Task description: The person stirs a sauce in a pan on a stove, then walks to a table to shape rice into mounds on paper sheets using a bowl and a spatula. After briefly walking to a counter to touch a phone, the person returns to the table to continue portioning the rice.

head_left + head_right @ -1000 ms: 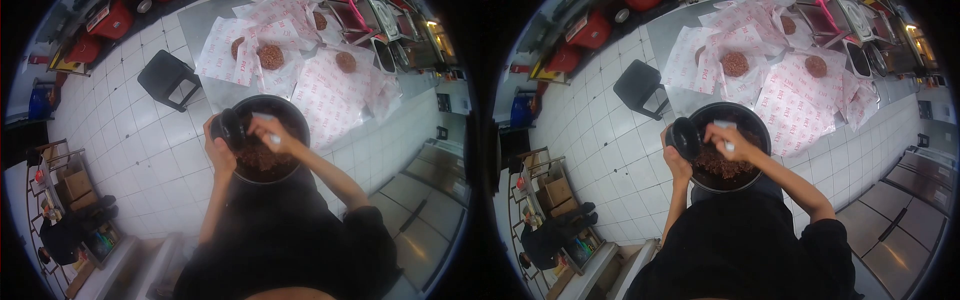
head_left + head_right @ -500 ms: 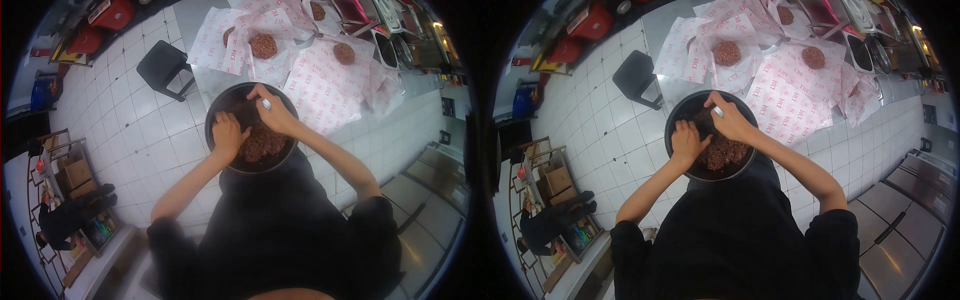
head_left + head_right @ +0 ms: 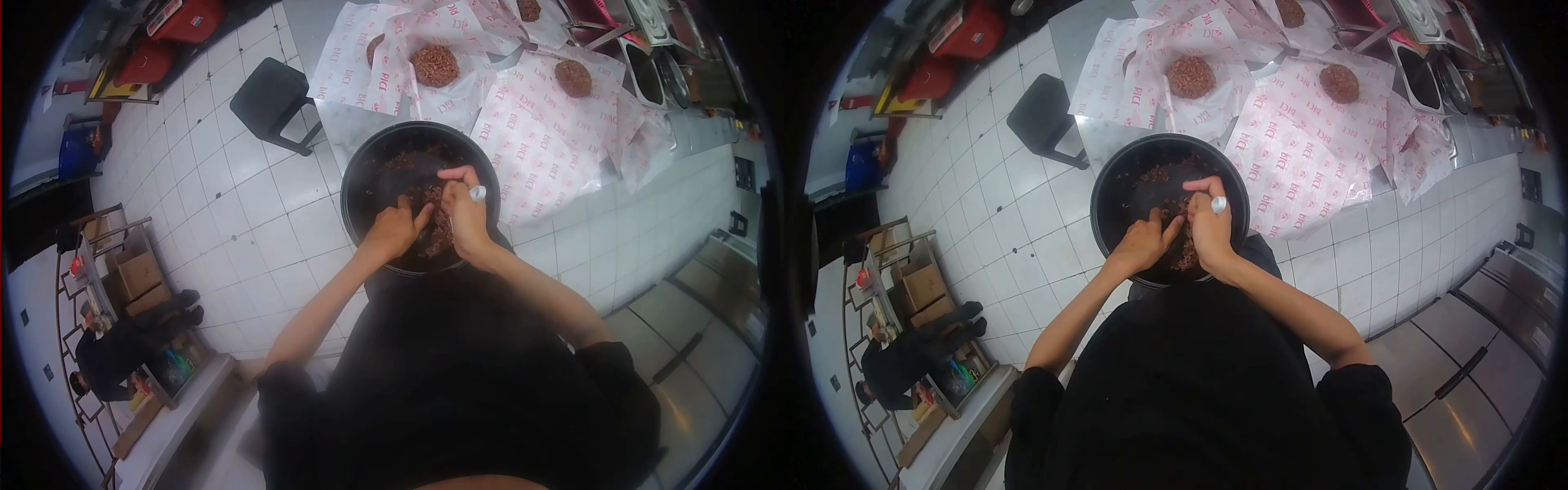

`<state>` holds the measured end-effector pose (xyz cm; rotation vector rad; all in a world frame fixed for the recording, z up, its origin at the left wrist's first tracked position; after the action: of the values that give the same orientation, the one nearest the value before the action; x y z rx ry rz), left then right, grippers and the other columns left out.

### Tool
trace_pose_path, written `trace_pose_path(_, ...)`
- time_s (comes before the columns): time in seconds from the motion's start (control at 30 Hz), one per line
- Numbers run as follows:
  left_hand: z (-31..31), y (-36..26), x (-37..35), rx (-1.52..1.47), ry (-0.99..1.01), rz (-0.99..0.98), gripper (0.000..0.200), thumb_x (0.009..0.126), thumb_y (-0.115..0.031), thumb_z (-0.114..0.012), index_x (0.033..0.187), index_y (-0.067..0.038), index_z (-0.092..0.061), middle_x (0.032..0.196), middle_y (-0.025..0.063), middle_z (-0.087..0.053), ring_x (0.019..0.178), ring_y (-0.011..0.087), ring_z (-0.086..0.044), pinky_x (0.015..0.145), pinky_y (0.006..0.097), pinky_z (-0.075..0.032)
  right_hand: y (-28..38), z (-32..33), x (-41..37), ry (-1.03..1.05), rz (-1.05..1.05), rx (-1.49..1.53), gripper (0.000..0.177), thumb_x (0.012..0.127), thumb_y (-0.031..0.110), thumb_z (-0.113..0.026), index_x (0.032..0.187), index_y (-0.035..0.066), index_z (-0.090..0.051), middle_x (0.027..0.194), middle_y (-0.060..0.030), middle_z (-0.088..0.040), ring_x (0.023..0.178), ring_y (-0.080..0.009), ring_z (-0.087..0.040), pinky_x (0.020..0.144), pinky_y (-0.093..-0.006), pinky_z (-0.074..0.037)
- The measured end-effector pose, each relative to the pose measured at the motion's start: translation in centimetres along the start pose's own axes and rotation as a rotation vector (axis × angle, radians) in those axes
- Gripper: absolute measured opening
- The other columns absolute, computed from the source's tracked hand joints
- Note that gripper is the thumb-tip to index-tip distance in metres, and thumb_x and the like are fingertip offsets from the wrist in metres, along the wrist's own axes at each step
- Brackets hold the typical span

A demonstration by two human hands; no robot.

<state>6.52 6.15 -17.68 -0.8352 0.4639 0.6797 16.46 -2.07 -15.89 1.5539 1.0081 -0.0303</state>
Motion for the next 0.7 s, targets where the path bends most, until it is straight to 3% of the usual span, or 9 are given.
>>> trace_pose_path(0.2,-0.2,0.1,0.4,-0.143,0.052,0.003,0.058,0.096,-0.045,-0.037,0.114,0.010,-0.044,0.086,0.0336,-0.061,0.091,0.0495,-0.058,0.085,0.0521,-0.044,0.5,-1.9,-0.4,-0.200,-0.016,0.097,0.018,0.088,0.004,-0.044,0.103,0.007,-0.053,0.076,0.0003,-0.045,0.069,-0.0072,-0.041,0.060,-0.0236,-0.036)
trace_pose_path(0.33,0.1,0.7,0.7,-0.251,0.058,-0.075,0.063,0.097,-0.047,-0.030,0.124,0.007,-0.043,0.110,0.0334,-0.056,0.108,0.0461,-0.052,0.095,0.0465,-0.040,3.3,-3.3,0.1,-0.254,0.027,0.120,0.018,0.091,0.008,-0.052,0.109,0.007,-0.051,0.082,0.0000,-0.046,0.073,-0.0077,-0.043,0.064,-0.0245,-0.039)
trace_pose_path(0.4,1.1,1.6,1.2,-0.284,-0.006,-0.164,0.062,0.097,-0.047,-0.028,0.128,0.005,-0.043,0.122,0.0315,-0.052,0.117,0.0443,-0.048,0.100,0.0437,-0.037,6.5,-6.0,-0.5,-0.008,0.041,0.142,0.033,0.092,0.016,-0.058,0.121,0.009,-0.042,0.087,-0.0001,-0.047,0.077,-0.0085,-0.044,0.066,-0.0246,-0.040)
trace_pose_path(0.43,2.0,2.6,1.7,-0.473,0.006,-0.082,0.062,0.098,-0.046,-0.027,0.131,0.005,-0.041,0.130,0.0274,-0.048,0.123,0.0402,-0.043,0.102,0.0403,-0.035,7.5,-6.2,-0.7,-0.004,0.047,0.144,0.033,0.092,0.016,-0.058,0.121,0.009,-0.042,0.087,-0.0001,-0.047,0.077,-0.0085,-0.044,0.066,-0.0246,-0.040)
trace_pose_path(0.47,2.6,3.4,1.9,-0.661,0.017,0.002,0.063,0.098,-0.046,-0.026,0.133,0.004,-0.040,0.137,0.0234,-0.043,0.130,0.0361,-0.039,0.104,0.0368,-0.032,9.2,-7.3,-1.1,0.174,0.163,0.126,0.039,0.093,0.020,-0.057,0.125,0.011,-0.036,0.087,-0.0002,-0.048,0.077,-0.0085,-0.044,0.066,-0.0239,-0.040)
trace_pose_path(0.5,3.5,3.3,1.7,-0.813,0.023,-0.007,0.060,0.099,-0.045,-0.026,0.131,0.001,-0.044,0.131,0.0162,-0.051,0.125,0.0264,-0.044,0.100,0.0317,-0.035,10.7,-8.4,-1.6,0.357,0.281,0.107,0.044,0.094,0.025,-0.056,0.129,0.013,-0.031,0.087,-0.0004,-0.048,0.076,-0.0086,-0.045,0.065,-0.0232,-0.040)
trace_pose_path(0.6,5.1,3.7,1.6,-1.083,-0.036,0.025,0.057,0.099,-0.044,-0.024,0.127,-0.001,-0.048,0.122,0.0114,-0.056,0.115,0.0194,-0.050,0.097,0.0294,-0.037,13.9,-8.2,-1.3,0.470,0.478,-0.043,0.051,0.095,0.035,-0.052,0.131,0.014,-0.024,0.085,-0.0005,-0.047,0.070,-0.0072,-0.044,0.062,-0.0216,-0.039)
trace_pose_path(0.63,5.9,3.0,0.7,-1.117,-0.056,0.028,0.054,0.099,-0.042,-0.024,0.123,-0.002,-0.050,0.116,0.0089,-0.058,0.108,0.0154,-0.052,0.095,0.0285,-0.039,15.2,-8.2,-1.5,0.452,0.556,0.016,0.050,0.096,0.041,-0.048,0.131,0.017,-0.023,0.079,-0.0006,-0.045,0.058,-0.0062,-0.041,0.051,-0.0204,-0.035)
trace_pose_path(0.7,6.9,2.5,0.4,-1.147,-0.106,-0.080,0.053,0.100,-0.041,-0.023,0.123,-0.002,-0.050,0.117,0.0093,-0.058,0.108,0.0156,-0.053,0.095,0.0292,-0.039,16.5,-7.8,-2.0,0.487,0.501,0.115,0.049,0.096,0.041,-0.048,0.131,0.019,-0.022,0.076,-0.0002,-0.043,0.053,-0.0061,-0.038,0.046,-0.0199,-0.032)
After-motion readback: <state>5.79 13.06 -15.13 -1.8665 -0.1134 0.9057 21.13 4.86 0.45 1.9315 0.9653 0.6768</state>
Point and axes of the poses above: each hand's wrist, its own x-axis towards the middle knuckle, its own z-axis out of the back of the hand, y = z × x, the point moved 7 cm from there along x, towards the middle knuckle
